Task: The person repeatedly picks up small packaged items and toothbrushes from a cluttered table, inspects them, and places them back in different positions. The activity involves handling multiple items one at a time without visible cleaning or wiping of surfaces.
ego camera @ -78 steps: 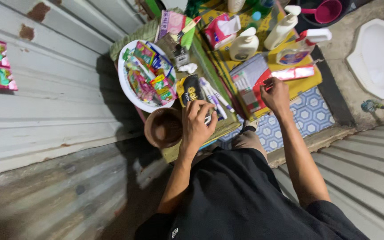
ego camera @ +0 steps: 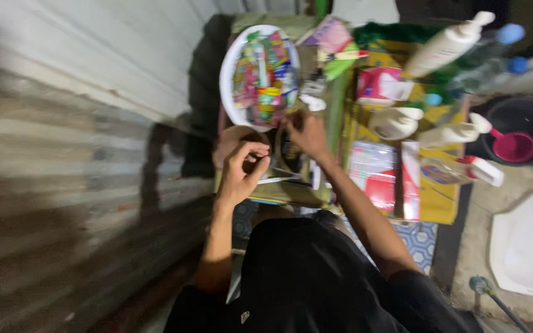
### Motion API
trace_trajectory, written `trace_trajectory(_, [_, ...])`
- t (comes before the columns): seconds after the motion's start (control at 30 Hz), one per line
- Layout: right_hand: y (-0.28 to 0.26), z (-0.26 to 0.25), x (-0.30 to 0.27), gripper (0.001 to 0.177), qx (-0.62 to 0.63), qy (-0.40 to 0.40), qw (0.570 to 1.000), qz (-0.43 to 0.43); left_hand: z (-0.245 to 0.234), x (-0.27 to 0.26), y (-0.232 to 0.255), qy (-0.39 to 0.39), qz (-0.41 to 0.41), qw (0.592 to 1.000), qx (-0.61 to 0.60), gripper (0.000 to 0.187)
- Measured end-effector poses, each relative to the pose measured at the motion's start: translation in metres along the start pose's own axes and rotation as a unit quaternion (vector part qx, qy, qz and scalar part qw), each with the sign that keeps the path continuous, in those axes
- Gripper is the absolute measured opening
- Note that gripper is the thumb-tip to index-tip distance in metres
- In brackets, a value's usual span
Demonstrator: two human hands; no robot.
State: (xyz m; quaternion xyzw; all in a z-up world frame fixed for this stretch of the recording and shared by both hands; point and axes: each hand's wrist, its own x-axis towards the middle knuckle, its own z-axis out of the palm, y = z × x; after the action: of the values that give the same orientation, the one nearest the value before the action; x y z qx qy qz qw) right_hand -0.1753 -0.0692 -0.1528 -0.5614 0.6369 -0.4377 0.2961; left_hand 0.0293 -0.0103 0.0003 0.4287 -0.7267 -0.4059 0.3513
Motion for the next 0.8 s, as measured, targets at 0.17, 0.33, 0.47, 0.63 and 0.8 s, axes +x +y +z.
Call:
trace_trajectory(0.17, [-0.033,0.045,0.041,0.054,-0.258,-0.038,0.954,0.145,-0.059,-0.002,-0.037,-0.001,0.014,1.0,-0.024,0.018])
trace_trajectory(0.33, [-0.012,0.067,0.044,0.036,-0.229,-0.03,0.96,0.158,-0.096,0.001,-0.075,-0.048,-0.002,0.998,-0.048,0.02])
trace_trajectory(0.47, [0.003,0.067,0.035,0.026,-0.134,-0.005,0.984,0.114,-0.103,0.014,-0.1,-0.077,-0.005,0.995,-0.064,0.019])
trace_trajectory(0.63, [-0.034,0.04,0.018,0.012,-0.016,0.056,0.992,0.113,-0.085,0.046,-0.128,-0.088,-0.065,0.991,-0.082,0.023])
trace_trajectory(0.8, [-0.102,0.014,0.025,0.014,0.315,0.057,0.946,0.058,-0.07,0.095,-0.141,-0.053,-0.132,0.954,-0.263,0.048])
